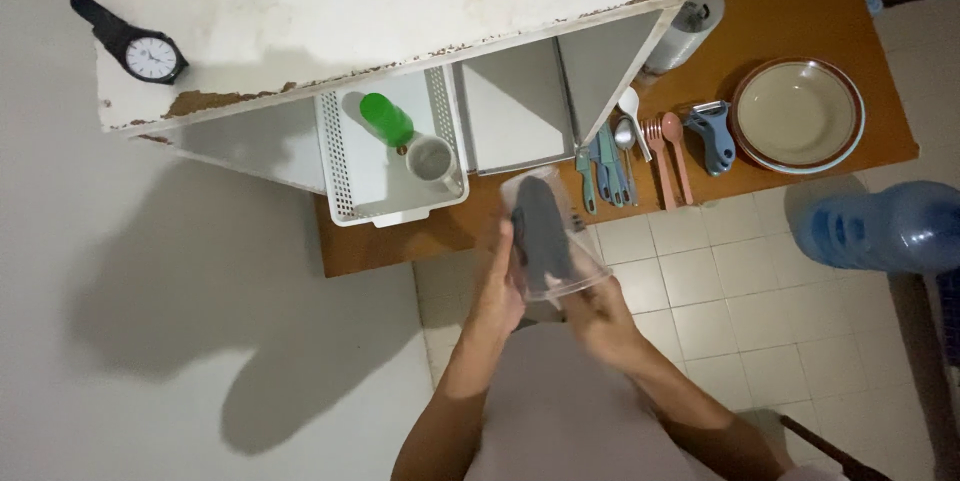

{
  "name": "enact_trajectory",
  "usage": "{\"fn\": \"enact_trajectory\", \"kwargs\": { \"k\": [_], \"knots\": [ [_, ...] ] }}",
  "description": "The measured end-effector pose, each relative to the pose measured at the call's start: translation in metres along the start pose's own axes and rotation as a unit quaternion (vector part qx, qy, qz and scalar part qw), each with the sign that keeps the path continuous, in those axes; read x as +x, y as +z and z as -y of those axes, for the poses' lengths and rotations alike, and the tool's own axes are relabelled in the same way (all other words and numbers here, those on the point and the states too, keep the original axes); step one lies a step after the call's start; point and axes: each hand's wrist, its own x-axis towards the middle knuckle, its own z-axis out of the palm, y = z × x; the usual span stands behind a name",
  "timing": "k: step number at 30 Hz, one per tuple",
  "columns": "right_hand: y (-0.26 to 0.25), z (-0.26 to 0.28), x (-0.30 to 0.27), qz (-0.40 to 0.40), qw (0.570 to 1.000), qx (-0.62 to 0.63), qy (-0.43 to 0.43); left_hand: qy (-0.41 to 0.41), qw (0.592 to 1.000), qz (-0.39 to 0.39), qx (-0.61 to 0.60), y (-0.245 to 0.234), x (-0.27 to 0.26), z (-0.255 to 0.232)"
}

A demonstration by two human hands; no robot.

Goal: Cleaning a mug and a plastic container with a cloth on a table.

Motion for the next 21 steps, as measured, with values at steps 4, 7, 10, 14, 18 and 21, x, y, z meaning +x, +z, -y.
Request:
{"fn": "enact_trajectory", "kwargs": {
  "k": [4,7,10,14,18,21],
  "knots": [
    [0.026,0.09,0.02,0.008,0.858,-0.473,-0.203,0.232,0.97,0.012,0.071,0.055,-0.035,-0.035],
    [0.029,0.088,0.019,0.057,0.884,-0.446,-0.127,0.21,0.969,-0.033,0.122,0.059,-0.039,-0.035],
    [0.024,0.06,0.01,0.091,0.949,-0.194,-0.233,0.152,0.986,-0.016,0.073,0.055,-0.038,-0.034],
    [0.009,0.047,0.001,0.008,0.995,-0.094,-0.01,0.126,0.98,0.154,-0.021,0.032,-0.022,-0.023],
    [0.01,0.082,0.024,0.001,0.846,-0.464,-0.262,0.251,0.964,0.055,0.069,0.012,-0.006,-0.007],
    [0.022,0.117,0.03,-0.016,0.75,-0.574,-0.328,0.231,0.969,0.06,0.057,0.058,-0.041,-0.03]
  ]
}}
